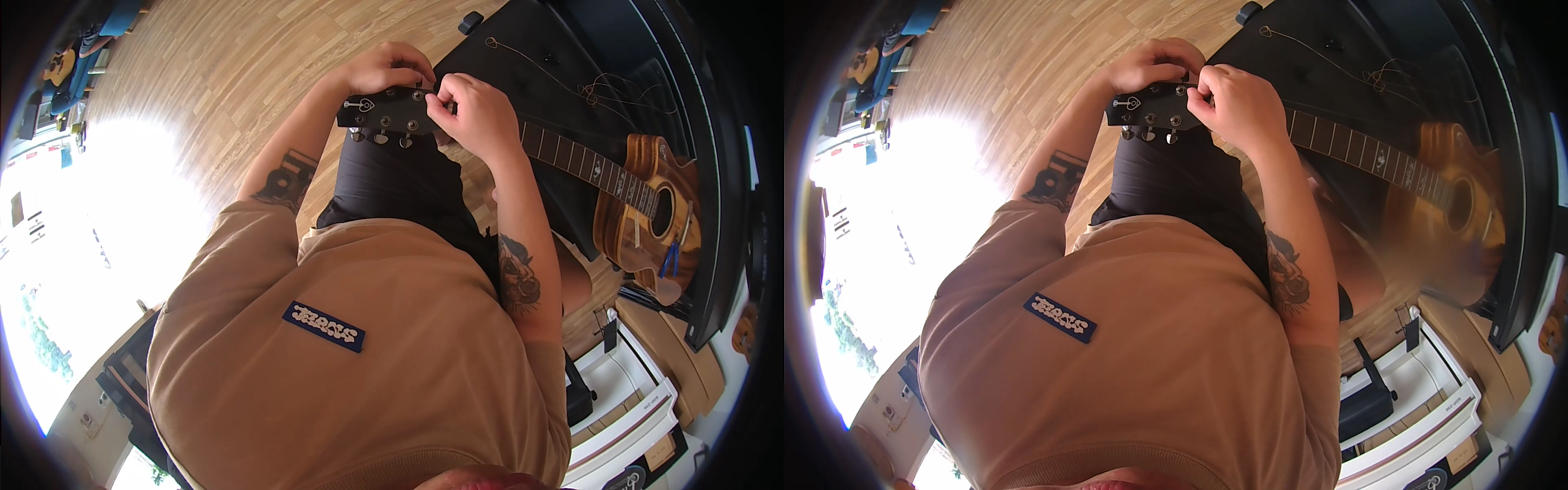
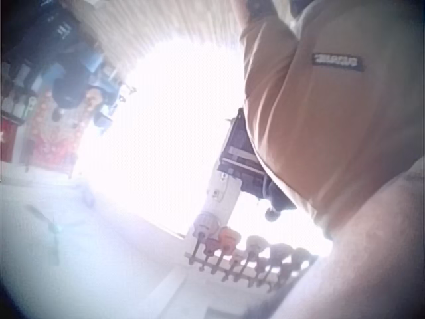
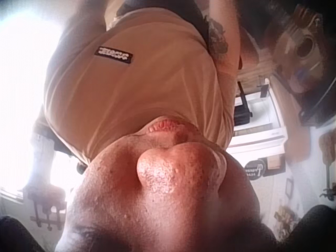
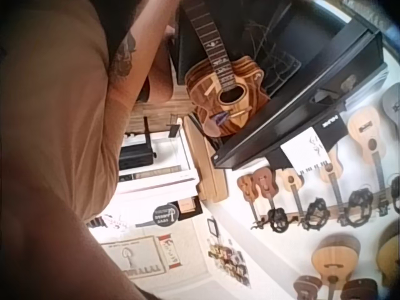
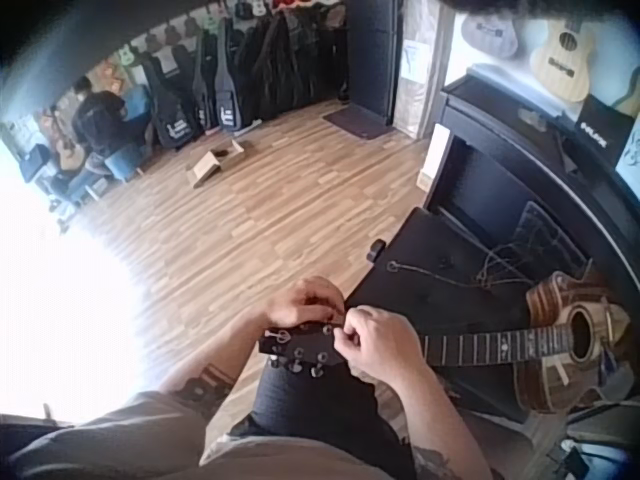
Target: The person opens a small yellow packet and removes a guitar string. They then thread the string through the soundhole of an acoustic guitar resting on their lap, pull it to the headstock, and begin winding it onto a tuning peg.
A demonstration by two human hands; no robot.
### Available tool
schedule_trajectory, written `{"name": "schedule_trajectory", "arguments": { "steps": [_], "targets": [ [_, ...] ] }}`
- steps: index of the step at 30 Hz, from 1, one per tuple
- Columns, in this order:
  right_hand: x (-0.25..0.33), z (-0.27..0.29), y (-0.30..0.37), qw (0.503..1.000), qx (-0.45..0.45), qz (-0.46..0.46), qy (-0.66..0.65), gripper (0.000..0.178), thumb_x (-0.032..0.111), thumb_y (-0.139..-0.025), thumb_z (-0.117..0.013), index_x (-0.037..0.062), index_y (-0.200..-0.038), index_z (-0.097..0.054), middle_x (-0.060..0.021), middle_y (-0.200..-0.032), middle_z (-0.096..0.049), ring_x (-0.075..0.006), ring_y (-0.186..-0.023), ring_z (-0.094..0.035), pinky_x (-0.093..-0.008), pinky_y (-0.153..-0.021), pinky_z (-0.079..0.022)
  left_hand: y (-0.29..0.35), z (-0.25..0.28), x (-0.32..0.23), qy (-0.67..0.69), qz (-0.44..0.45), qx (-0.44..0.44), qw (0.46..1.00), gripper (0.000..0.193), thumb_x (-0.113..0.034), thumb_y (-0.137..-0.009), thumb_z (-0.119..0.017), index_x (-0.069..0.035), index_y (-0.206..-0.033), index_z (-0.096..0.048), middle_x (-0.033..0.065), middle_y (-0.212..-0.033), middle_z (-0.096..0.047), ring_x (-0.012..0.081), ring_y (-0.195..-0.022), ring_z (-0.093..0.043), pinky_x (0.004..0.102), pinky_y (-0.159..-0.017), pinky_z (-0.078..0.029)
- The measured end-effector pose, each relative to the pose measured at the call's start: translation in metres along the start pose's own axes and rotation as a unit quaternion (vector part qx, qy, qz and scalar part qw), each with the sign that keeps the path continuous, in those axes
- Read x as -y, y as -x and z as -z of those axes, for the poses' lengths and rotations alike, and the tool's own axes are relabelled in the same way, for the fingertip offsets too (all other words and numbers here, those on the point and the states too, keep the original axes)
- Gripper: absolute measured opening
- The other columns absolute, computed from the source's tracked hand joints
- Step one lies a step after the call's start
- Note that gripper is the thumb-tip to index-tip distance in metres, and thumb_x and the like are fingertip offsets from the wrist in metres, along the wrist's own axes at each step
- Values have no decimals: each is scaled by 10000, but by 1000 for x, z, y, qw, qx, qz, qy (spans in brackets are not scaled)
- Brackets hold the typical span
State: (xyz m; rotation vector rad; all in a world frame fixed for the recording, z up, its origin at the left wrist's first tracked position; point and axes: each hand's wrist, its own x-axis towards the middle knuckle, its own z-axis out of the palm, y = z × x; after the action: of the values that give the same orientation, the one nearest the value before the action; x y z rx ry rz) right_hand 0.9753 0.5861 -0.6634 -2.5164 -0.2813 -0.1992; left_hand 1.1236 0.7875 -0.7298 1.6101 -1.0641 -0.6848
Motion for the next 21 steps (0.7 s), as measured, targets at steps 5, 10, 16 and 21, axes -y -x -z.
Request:
{"name": "schedule_trajectory", "arguments": {
  "steps": [5,10,16,21],
  "targets": [
    [1,0,0,1000,-5,1,-9,233,269,-922,-749,90,-814,-647,-46,-805,-710,-282,-704,-700,-421,-615,-547,-4,2,3,-72,-6,25,997,256,-98,-852,-631,-52,-1047,-791,78,-1034,-717,234,-977,-677,354,-897,-523],
    [0,0,0,1000,-2,1,-7,228,263,-922,-746,88,-814,-646,-52,-799,-709,-284,-700,-698,-424,-611,-545,-2,2,8,-35,-10,16,999,265,-99,-849,-619,-40,-1045,-787,79,-1013,-730,216,-987,-682,364,-893,-531],
    [-1,-1,1,1000,-7,8,-3,228,254,-921,-746,86,-810,-638,-58,-792,-706,-284,-702,-698,-424,-608,-545,-1,0,-1,30,49,4,998,241,-95,-856,-619,-31,-1028,-775,70,-1058,-736,188,-989,-681,338,-903,-538],
    [-1,-2,0,1000,-19,24,-7,215,236,-917,-747,87,-812,-634,-57,-795,-707,-283,-718,-701,-422,-614,-545,-5,2,6,-21,18,23,999,219,-75,-858,-631,-44,-1013,-782,66,-1053,-734,185,-997,-681,327,-901,-536]
  ]
}}
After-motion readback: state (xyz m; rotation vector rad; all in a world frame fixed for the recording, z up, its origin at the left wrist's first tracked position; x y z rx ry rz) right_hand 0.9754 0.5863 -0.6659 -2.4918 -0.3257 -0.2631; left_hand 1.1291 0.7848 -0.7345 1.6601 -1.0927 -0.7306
